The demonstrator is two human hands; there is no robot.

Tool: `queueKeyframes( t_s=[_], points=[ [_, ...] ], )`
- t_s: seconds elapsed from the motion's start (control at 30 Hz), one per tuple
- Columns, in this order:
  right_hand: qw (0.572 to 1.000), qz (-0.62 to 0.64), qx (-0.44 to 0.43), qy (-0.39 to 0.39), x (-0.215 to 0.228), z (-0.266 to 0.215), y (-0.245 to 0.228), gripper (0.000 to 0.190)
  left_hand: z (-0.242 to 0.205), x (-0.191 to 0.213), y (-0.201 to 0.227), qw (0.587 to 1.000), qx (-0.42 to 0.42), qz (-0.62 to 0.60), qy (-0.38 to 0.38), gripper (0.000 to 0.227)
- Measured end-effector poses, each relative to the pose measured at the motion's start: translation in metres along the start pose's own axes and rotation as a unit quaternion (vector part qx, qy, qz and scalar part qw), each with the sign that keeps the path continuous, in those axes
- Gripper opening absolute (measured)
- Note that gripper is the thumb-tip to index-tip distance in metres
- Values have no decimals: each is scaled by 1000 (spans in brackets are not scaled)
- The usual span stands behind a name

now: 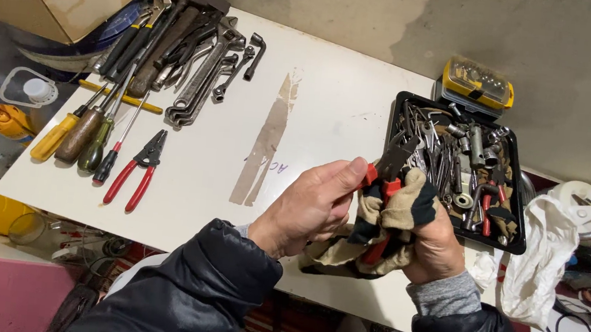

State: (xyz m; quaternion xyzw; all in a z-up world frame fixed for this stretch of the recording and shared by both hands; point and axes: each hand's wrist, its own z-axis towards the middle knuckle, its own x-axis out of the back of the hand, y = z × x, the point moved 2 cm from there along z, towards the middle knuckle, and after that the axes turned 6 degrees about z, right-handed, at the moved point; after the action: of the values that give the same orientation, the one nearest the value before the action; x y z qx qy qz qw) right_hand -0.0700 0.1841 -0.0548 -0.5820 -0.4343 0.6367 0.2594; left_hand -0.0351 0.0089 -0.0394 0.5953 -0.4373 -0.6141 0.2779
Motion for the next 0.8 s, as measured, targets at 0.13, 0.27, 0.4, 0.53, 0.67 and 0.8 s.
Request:
queueKeyframes(
  t_s=[0.13,0.27,0.4,0.53,0.67,0.8],
  points=[
    [988,-140,68,-14,-23,-2,-2,33,-3,-3,5,998,10,27,56,42],
    [965,-241,101,13,-39,-15,-3,40,-5,1,5,990,4,90,105,43],
    [976,-195,94,31,-64,-10,-22,34,-2,4,9,986,-16,107,126,43],
    [989,-116,65,72,-34,-8,-3,16,-1,2,7,975,-31,189,112,51],
    [989,-114,81,57,-25,-1,11,12,-8,-5,8,957,-4,267,111,47],
    [998,-30,18,50,-36,-2,4,12,-7,-7,10,954,-10,279,114,45]
  ],
)
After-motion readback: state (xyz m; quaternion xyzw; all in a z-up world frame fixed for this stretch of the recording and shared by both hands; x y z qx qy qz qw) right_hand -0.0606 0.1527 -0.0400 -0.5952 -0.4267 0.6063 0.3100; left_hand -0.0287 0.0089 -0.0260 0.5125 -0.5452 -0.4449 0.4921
